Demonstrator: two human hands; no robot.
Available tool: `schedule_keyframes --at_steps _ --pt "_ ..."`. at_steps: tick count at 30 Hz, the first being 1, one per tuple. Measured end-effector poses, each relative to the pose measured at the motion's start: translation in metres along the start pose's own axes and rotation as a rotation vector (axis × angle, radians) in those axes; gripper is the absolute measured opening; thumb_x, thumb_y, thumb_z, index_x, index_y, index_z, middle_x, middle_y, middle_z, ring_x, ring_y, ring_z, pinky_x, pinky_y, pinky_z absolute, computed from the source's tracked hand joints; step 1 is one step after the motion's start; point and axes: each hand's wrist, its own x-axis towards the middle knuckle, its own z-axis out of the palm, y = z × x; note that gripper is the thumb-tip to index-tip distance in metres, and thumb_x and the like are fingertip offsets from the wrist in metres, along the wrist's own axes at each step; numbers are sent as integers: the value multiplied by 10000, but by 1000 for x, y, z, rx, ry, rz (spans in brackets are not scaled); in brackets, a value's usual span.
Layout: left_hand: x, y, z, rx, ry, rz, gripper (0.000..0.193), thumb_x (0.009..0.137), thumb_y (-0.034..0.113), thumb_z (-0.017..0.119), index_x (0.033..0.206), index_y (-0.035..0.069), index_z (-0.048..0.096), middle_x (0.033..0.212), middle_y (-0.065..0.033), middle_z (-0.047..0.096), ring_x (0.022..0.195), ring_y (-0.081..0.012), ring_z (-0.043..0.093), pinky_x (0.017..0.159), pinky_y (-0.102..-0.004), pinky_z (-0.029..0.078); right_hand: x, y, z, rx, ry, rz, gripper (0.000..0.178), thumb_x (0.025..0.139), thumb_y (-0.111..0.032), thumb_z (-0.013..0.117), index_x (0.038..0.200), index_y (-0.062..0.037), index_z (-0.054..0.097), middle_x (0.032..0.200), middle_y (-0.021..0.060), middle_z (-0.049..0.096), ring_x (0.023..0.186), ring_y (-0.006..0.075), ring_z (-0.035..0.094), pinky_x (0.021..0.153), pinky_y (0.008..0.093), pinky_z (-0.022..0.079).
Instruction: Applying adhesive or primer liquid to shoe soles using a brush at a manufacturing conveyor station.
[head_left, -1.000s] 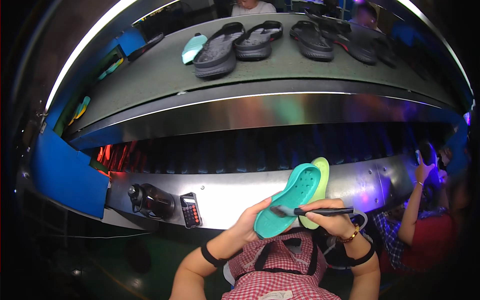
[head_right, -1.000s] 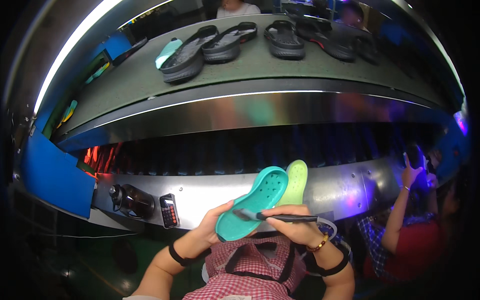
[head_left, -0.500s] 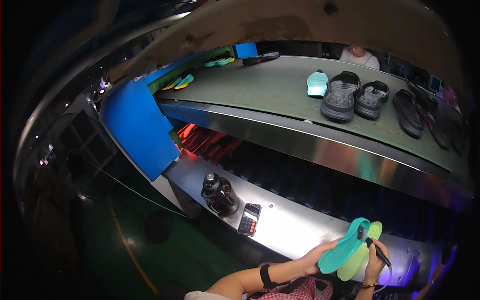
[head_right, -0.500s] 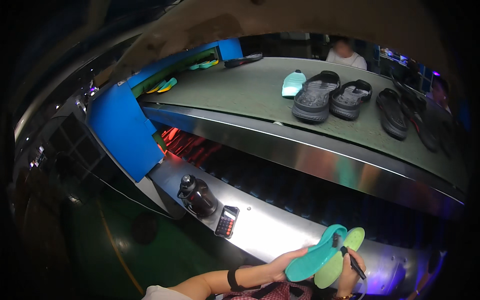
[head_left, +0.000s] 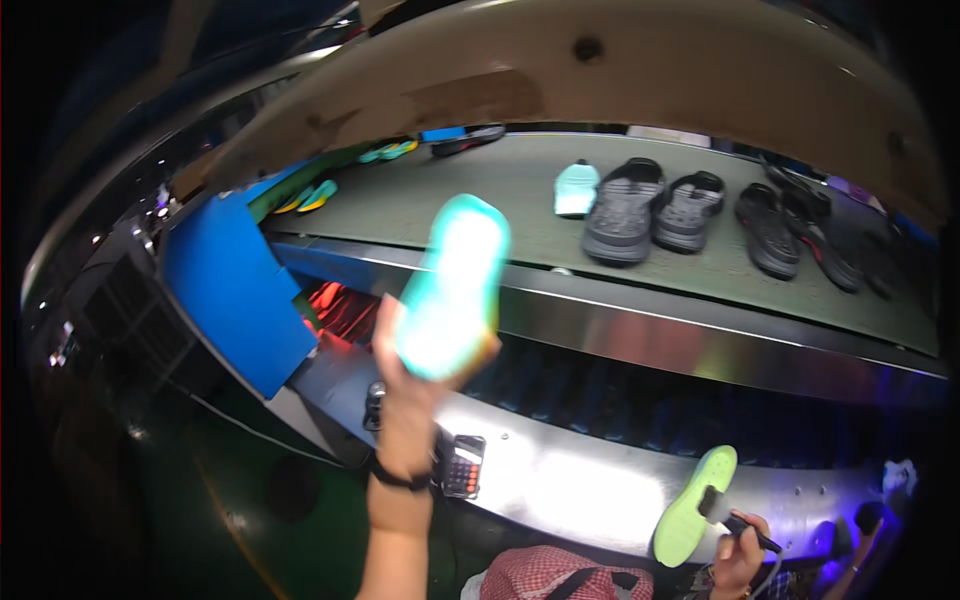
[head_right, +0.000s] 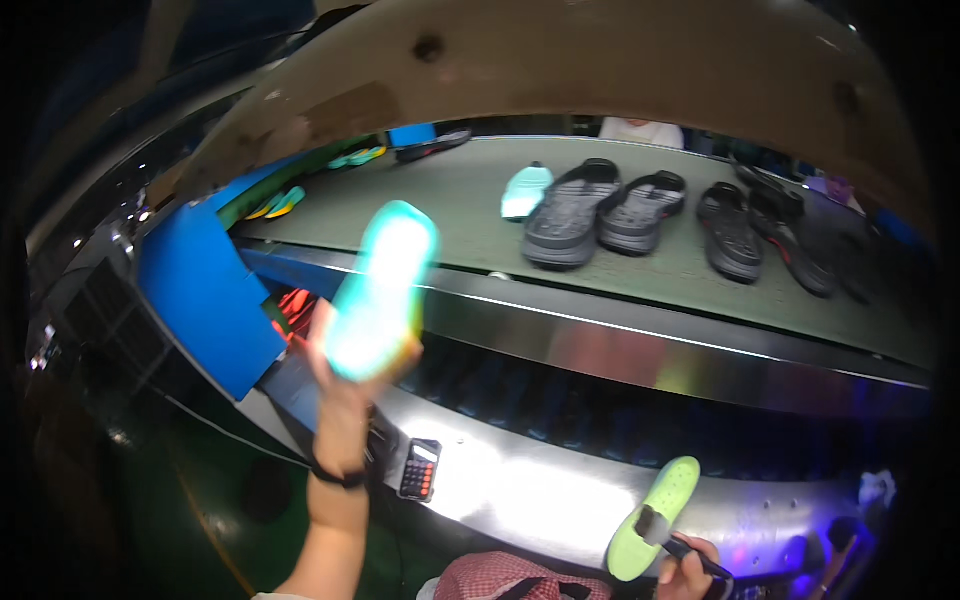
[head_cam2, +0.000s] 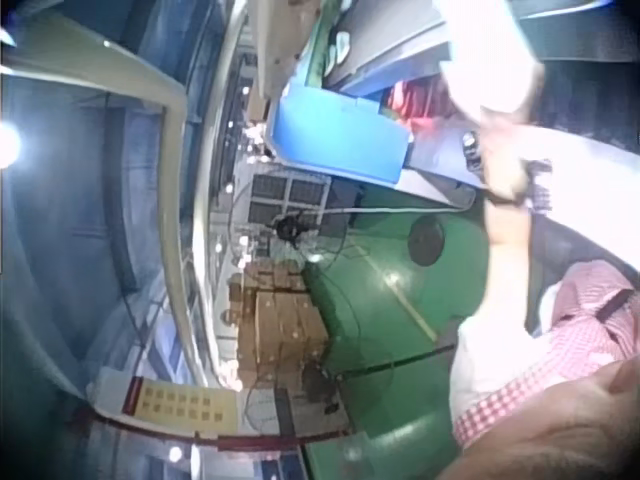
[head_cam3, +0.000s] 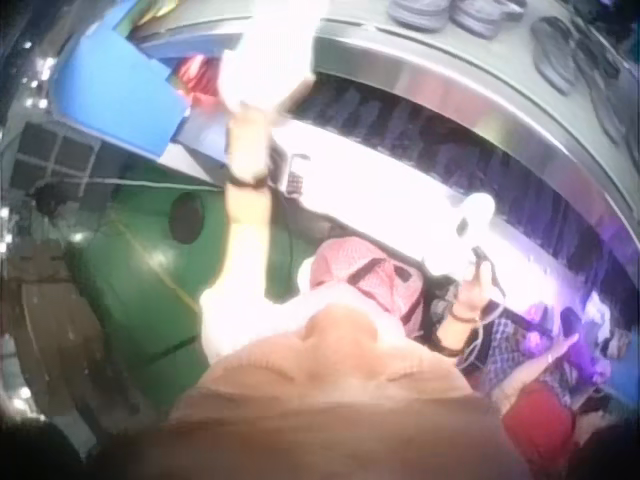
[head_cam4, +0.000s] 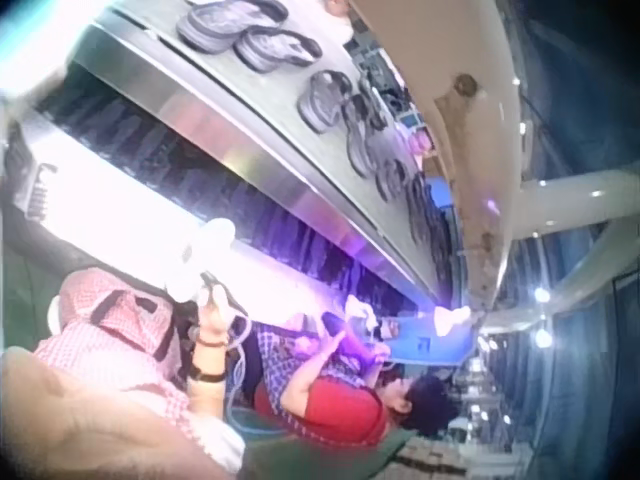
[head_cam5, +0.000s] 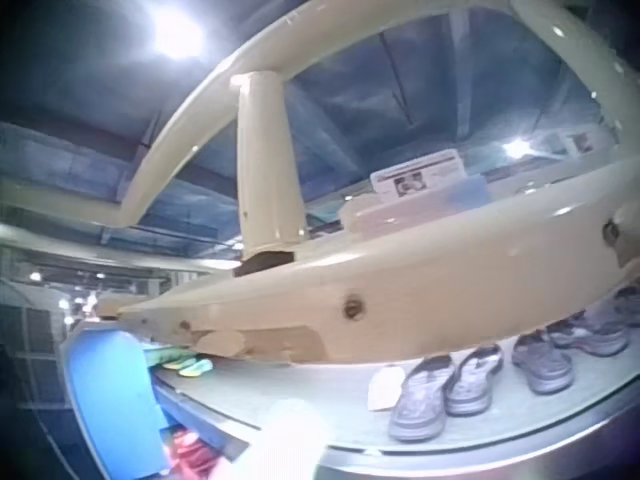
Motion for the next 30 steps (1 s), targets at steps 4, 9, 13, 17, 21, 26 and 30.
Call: schedule_keyframes --at_steps 4,9,13,17,21,26,30 --pt "99 82 -31 -499 650 547 848 921 616 236 1452 -37 134 1518 -218 198 1396 -386 228 1144 -524 202 -1 22 3 0 93 82 213 879 -57 567 1079 14 574 1045 247 641 561 191 578 525 273 494" --pt "186 20 -12 760 481 18 554 890 242 551 1383 29 412 1324 -143 498 1324 -262 396 1056 -481 363 -2 26 9 0 116 176 228 849 -41 605 1064 35 600 1034 244 644 749 256 626 712 355 521" --pt "243 -36 -1 2125 -70 162 586 864 119 493 1425 36 344 1459 -193 362 1342 -361 348 1097 -392 315 -7 33 7 -180 217 377 329 952 -116 499 1224 68 524 1175 166 594 1110 263 546 993 368 428" --pt "265 -49 -6 2508 76 -523 512 913 254 501 1404 142 407 1395 -119 465 1286 -344 414 1057 -448 354 -11 39 8 -103 207 469 301 958 -115 507 1207 53 544 1177 151 595 1127 257 538 1019 376 410" --pt "241 -37 -2 2658 -42 -196 347 872 381 585 1013 74 668 1068 -119 662 1105 -311 559 925 -457 454 -10 37 9 -88 231 475 318 966 -150 509 1206 55 546 1186 156 595 1131 266 535 1022 375 407" --pt "144 -15 1 1699 215 468 229 813 169 624 938 -23 633 958 -135 644 915 -234 601 886 -365 451 1 32 7 -706 274 529 367 948 -230 546 1253 -25 541 1195 142 598 1131 294 532 1016 406 410" --pt "49 -6 -16 566 389 313 300 892 198 506 1141 36 538 1042 -41 581 967 -167 570 872 -340 474 14 38 5 121 134 239 221 832 54 603 1053 41 603 1012 192 661 878 239 650 823 331 520"
